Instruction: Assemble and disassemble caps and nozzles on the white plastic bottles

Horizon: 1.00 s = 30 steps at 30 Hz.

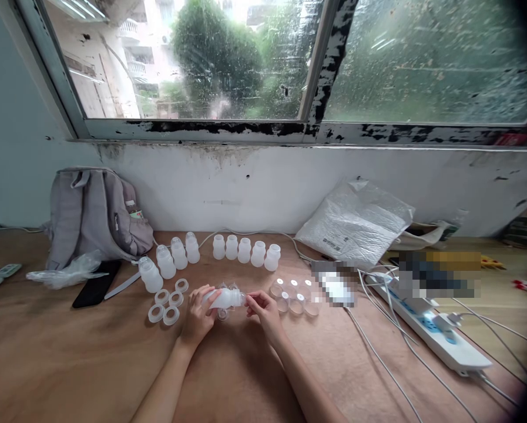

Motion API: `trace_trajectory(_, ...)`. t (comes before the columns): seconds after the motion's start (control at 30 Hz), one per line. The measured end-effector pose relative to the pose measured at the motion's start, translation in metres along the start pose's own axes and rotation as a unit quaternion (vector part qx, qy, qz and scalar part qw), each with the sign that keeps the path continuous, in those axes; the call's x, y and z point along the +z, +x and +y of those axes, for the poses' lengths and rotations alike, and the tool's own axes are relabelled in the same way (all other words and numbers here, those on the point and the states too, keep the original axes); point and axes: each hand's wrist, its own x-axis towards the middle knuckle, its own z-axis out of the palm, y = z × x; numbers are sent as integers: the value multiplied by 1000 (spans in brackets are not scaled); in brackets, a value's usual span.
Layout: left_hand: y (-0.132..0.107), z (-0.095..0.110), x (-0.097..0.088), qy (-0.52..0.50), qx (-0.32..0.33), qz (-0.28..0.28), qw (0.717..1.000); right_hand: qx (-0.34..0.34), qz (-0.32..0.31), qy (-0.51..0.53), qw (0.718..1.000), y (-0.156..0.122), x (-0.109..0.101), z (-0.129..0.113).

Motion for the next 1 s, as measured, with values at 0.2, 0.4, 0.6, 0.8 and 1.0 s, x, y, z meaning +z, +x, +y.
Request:
trace_trajectory(0.2, -1, 3, 0, -13, 12, -9, 1000, -5, 19, -54, 998, -1, 3, 3)
trace_trajectory(0.4, -1, 8, 1, -21, 26, -13, 999, 11, 25, -84, 996, -2, 1, 2)
trace_trajectory(0.6, -2, 7, 1, -15, 10, -14, 1000, 4, -34, -65, 997, -2, -3, -4)
trace_trajectory(0.8, 0, 11, -3, -28, 15, -19, 999, -44, 2, -80, 996, -3, -1, -7)
trace_trajectory(1.0, -1, 25, -13, -95, -2, -48, 994, -25, -85, 81, 993, -10, 4, -28)
